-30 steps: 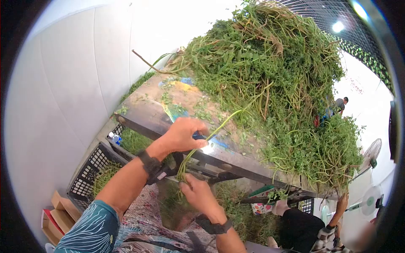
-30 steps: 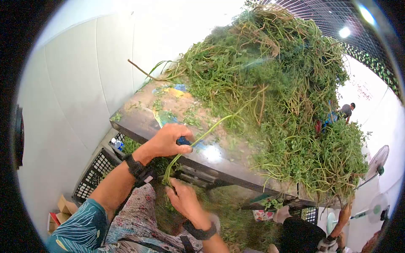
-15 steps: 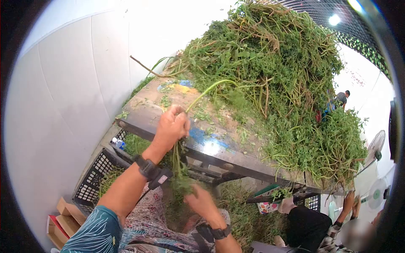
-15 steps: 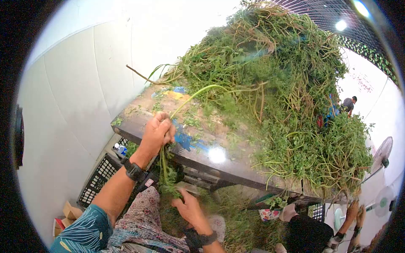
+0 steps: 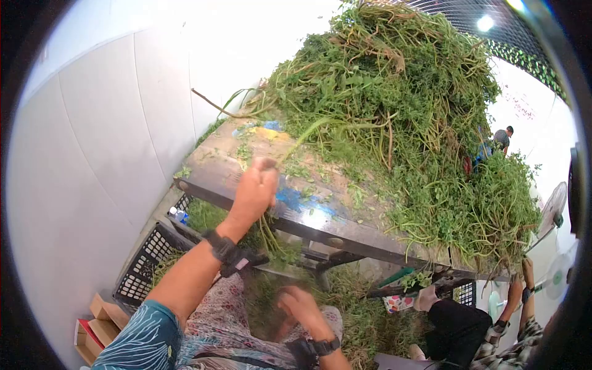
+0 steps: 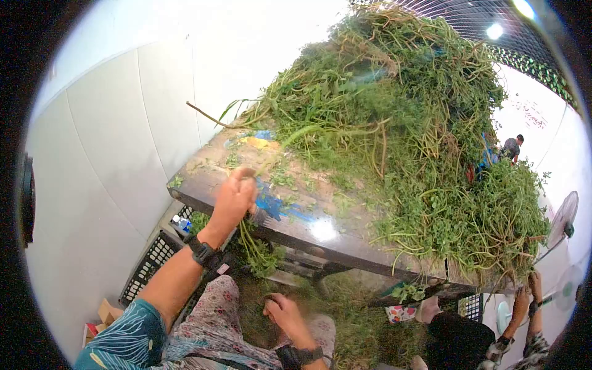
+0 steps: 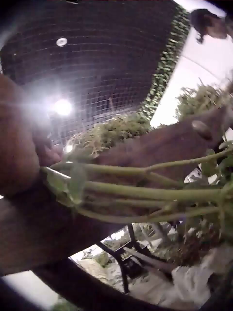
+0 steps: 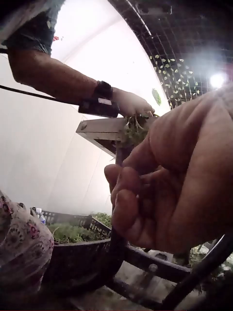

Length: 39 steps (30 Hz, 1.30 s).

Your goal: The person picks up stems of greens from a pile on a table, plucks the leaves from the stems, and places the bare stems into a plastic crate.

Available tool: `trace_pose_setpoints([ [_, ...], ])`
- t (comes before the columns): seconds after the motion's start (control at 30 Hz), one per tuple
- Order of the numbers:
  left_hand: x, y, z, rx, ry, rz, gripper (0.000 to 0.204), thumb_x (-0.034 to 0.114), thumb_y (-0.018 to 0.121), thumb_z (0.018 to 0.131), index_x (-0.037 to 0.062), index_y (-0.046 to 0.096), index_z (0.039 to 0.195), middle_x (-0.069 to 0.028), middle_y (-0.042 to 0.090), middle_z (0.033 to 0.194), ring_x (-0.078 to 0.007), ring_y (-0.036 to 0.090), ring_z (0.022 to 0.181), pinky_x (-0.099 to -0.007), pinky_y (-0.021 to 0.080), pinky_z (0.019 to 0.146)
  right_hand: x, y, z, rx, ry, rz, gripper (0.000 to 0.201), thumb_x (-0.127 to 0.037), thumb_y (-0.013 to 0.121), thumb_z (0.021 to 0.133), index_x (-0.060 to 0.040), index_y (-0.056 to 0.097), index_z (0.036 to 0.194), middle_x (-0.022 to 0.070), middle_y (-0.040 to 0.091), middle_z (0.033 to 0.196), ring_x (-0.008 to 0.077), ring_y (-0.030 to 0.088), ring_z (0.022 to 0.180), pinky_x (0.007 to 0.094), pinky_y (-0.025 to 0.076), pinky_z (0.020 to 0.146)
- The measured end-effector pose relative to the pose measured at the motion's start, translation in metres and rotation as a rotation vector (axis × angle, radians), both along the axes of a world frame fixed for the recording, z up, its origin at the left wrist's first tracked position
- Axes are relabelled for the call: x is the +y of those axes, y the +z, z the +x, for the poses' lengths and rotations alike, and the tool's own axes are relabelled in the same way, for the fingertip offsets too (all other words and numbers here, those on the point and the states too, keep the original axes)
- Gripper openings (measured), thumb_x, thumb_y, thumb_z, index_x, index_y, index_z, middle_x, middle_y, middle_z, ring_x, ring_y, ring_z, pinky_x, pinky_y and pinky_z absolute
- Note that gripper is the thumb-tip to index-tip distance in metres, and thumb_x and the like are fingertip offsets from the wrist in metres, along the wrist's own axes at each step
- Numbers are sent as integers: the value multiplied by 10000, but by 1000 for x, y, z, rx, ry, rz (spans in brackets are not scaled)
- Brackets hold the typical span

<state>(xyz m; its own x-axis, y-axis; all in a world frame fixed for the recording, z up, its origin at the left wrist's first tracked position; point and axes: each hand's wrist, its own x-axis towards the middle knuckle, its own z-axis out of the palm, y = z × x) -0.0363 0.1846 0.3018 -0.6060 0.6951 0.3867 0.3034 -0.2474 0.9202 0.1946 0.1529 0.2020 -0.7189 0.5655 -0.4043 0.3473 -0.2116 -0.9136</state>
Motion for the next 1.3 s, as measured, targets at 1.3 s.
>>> trace_pose_setpoints([
  [1.3,-159,-122,85,-364,-436,-292,158,132,437,906,6,522,949,-25,553,756,-98,495,681,-243,420,648,-27,-53,61,176,-231,-207,270,-179,523,885,-20,519,1104,38,591,761,88,486,558,213,387,501],
])
